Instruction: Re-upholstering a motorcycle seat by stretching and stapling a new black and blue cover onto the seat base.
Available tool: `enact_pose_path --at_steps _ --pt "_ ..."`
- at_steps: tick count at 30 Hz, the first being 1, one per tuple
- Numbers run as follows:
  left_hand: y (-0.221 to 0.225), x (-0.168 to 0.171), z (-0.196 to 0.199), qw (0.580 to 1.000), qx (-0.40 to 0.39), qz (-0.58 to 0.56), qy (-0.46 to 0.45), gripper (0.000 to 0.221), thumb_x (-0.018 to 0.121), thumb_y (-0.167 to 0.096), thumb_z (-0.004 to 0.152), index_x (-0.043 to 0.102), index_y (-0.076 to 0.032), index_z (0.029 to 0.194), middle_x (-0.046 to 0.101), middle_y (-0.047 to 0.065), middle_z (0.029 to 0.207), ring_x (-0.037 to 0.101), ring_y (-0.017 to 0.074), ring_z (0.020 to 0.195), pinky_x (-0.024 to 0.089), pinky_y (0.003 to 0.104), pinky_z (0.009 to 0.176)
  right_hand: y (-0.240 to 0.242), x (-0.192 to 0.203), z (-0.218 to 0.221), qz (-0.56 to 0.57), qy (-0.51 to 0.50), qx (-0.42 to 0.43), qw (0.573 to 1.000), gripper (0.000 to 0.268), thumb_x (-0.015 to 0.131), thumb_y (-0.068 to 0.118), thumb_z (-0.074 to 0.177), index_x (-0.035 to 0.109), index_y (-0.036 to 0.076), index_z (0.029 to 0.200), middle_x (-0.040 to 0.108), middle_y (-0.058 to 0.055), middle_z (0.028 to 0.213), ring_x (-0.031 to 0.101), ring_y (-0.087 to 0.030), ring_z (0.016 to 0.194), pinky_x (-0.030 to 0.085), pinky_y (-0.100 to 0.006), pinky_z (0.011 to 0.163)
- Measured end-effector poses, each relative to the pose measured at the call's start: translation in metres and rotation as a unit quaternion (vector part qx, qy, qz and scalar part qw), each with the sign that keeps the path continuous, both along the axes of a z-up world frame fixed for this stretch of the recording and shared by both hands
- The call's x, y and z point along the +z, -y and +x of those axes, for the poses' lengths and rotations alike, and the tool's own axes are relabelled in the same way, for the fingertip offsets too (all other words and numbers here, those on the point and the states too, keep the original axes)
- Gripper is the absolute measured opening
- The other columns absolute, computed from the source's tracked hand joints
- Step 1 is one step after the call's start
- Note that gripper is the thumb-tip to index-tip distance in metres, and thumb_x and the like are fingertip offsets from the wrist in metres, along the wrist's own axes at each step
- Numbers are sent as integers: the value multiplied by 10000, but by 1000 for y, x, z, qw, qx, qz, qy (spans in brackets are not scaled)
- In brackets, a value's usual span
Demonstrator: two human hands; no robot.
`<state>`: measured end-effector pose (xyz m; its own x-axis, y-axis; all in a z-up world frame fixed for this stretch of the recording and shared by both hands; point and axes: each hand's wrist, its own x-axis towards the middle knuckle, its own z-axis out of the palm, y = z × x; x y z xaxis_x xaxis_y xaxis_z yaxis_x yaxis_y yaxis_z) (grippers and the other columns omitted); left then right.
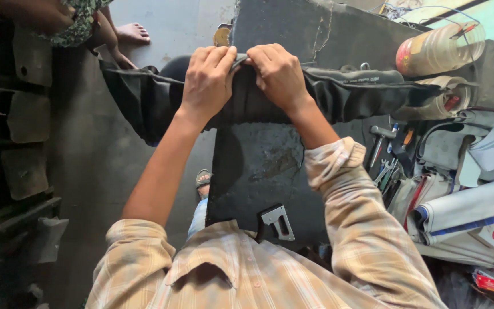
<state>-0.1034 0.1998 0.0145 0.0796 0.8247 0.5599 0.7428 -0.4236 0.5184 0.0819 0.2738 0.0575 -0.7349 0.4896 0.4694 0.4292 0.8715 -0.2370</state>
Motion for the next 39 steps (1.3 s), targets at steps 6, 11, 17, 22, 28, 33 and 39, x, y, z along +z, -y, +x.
enact_pose_path --at_steps 6,11,17,22,28,33,39 --pt "-12 -13 15 993 109 50 -5 236 704 -90 927 718 -2 1145 712 140 1119 641 322 1109 467 447 1032 4 -7 -10 -8 -44 -95 994 105 705 33 924 656 33 1017 706 -127 934 691 -331 886 560 -428 779" --pt "-22 -9 24 987 158 23 11 89 720 -139 948 678 -73 905 673 104 882 633 317 910 471 449 870 5 -11 -13 -32 -64 -168 983 35 696 58 955 686 54 989 691 -123 866 686 -338 824 541 -441 724" --pt "-68 -27 24 973 225 -47 33 203 683 -232 921 725 -99 773 705 148 808 642 363 837 453 481 770 -38 -21 -22 -51 -96 -137 985 127 633 97 883 758 101 862 767 -118 883 735 -339 828 581 -422 747" --pt "-62 30 36 967 243 -4 75 215 664 -242 939 748 -123 781 713 128 785 661 348 819 452 480 771 -43 24 -16 -89 -56 -146 984 142 656 145 882 785 91 855 761 -136 830 732 -351 752 568 -436 659" --pt "27 15 89 972 228 28 55 196 704 -214 897 670 -91 748 669 88 789 631 319 834 437 463 786 37 11 47 -131 -81 -118 981 75 692 88 886 754 47 872 738 -146 870 719 -352 816 563 -441 722" --pt "119 -21 120 974 205 -44 80 121 704 -143 895 651 -84 804 646 76 836 598 310 847 428 468 820 105 -44 81 -273 -38 -79 958 57 716 94 839 748 51 858 719 -137 848 693 -350 792 548 -426 705" --pt "209 -61 165 971 175 -131 95 103 725 -106 867 642 -77 812 609 90 861 566 326 875 406 457 814 179 -97 139 -339 58 -28 939 62 782 118 843 748 68 838 686 -116 824 664 -339 791 511 -440 695"
